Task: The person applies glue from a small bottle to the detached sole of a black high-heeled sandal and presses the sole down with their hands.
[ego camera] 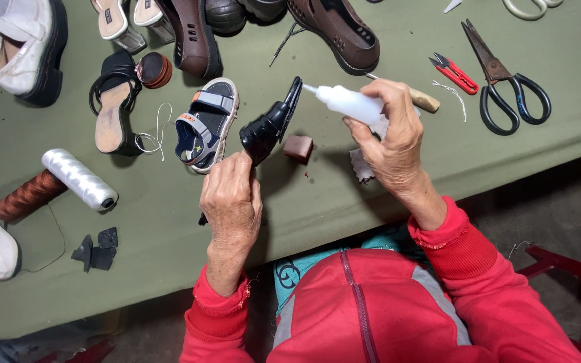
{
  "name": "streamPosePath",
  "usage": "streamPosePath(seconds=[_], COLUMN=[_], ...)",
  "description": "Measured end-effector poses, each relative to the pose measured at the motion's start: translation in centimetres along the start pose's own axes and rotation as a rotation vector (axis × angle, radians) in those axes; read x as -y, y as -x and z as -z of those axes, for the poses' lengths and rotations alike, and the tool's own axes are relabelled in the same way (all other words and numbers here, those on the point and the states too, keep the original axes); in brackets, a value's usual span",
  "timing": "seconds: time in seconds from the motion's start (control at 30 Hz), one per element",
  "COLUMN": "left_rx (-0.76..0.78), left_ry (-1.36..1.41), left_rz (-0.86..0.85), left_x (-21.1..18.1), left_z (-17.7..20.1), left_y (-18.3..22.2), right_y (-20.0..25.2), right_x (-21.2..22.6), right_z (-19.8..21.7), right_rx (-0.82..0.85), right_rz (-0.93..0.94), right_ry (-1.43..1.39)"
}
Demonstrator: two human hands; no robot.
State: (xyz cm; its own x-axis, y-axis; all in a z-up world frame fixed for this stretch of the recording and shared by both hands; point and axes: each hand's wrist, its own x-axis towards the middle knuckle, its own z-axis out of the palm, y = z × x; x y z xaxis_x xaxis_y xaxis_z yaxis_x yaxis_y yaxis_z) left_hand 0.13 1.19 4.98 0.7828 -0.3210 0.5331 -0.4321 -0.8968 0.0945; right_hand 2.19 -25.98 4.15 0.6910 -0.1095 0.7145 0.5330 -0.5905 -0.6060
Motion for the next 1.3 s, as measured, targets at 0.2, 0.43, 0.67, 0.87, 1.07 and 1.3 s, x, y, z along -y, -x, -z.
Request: streamPosePath(seconds=[0.2, 0.43, 0.67, 0.87, 1.07, 1.3], left_rx=[-0.025, -0.032, -0.022, 0.003, -0.001, 0.015], left_ry=[-0.08, -0.127, -0.157, -0.146, -0.127, -0.151], left_rz=[-0.037, -0.046, -0.026, -0.016, -0.009, -0.008], left_x=[0.3, 0.5, 0.5, 0.4, 0.2, 0.5], left_z=[-0.3, -0.3, -0.3, -0.3, -0.2, -0.3], left_y=[-0.1, -0.1, -0.3, -0.4, -0.7, -0.8], right_y=[0.8, 1.7, 2.1, 2.2, 2.2, 2.6], right_x=[1.1, 2.4, 2.6, 2.6, 2.9, 3.1], right_z=[-0.2, -0.4, -0.7, -1.1, -0.9, -1.0], right_rx=[0.042, 0.117, 0.132, 0.133, 0.132, 0.161], right_rz=[0.0, 0.015, 0.011, -0.004, -0.05, -0.089], right_ry=[-0.019, -0.051, -0.048, -0.045, -0.087, -0.128])
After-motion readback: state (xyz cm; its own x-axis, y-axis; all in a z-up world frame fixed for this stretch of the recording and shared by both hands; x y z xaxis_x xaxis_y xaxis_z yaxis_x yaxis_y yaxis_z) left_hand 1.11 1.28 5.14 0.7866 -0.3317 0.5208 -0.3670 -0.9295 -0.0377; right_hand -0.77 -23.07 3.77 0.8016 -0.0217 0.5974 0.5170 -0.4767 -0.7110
